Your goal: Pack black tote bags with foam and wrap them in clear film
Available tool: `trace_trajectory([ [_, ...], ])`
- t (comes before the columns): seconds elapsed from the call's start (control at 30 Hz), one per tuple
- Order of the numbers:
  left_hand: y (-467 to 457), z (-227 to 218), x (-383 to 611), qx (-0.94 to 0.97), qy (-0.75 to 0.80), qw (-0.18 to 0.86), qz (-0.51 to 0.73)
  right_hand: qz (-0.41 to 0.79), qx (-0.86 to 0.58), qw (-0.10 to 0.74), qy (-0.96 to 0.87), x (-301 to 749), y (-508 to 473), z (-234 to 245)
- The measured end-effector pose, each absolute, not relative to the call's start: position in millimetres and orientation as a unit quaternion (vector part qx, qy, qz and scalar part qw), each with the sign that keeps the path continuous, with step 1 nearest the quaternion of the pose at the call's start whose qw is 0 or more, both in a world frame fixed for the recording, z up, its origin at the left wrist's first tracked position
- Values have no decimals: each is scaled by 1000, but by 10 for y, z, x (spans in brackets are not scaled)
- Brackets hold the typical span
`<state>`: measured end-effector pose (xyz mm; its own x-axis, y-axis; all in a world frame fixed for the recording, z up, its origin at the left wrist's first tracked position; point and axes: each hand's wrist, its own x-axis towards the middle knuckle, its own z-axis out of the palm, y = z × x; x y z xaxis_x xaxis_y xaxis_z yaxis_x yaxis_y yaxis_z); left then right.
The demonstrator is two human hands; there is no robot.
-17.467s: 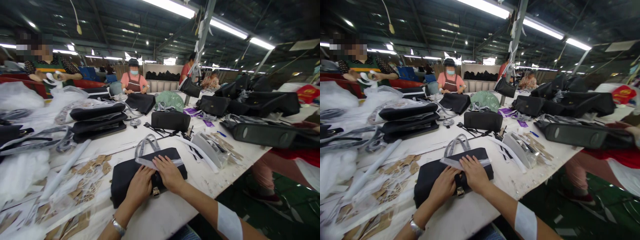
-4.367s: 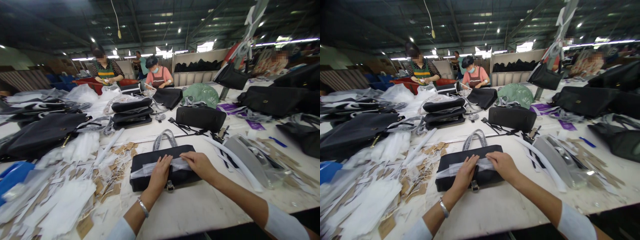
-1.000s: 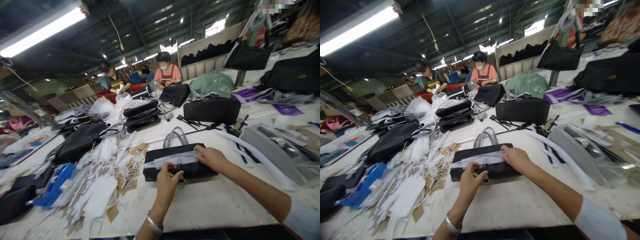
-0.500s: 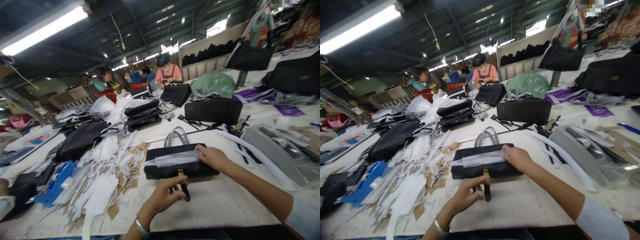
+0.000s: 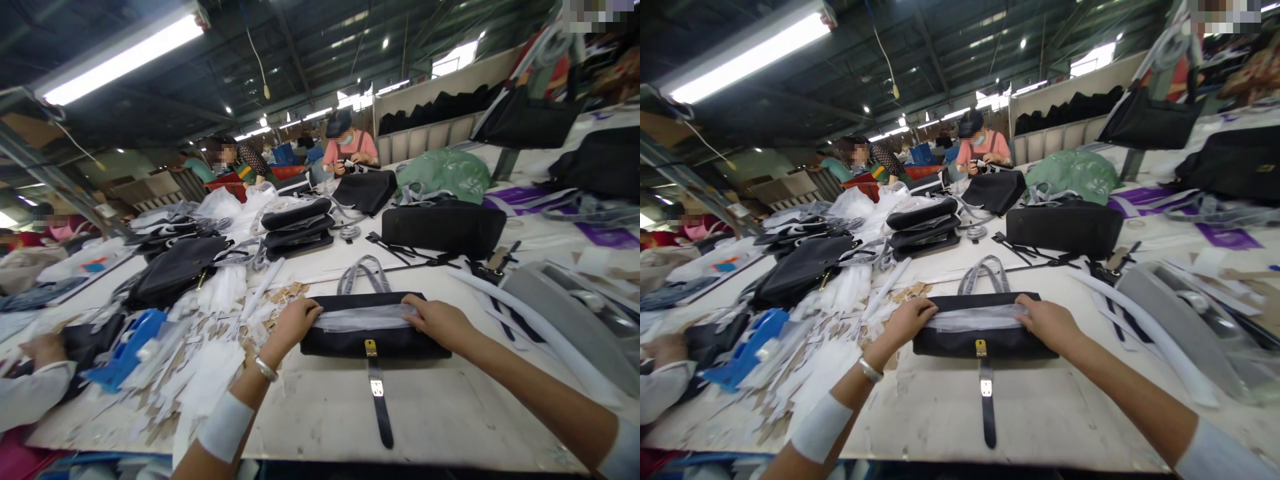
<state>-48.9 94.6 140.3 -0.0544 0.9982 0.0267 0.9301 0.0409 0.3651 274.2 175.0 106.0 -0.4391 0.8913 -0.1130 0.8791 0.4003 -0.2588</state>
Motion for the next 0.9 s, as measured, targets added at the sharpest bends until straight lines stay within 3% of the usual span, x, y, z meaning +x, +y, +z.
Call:
trace_trajectory([
  [0.33,1387,1438,-752,726,623,291,3,122,-531,30,-838,2746,1706,1044],
  [0.9,1345,1507,-694,743,640,170,-95,99,-540,11,-836,2691,1668,1170],
])
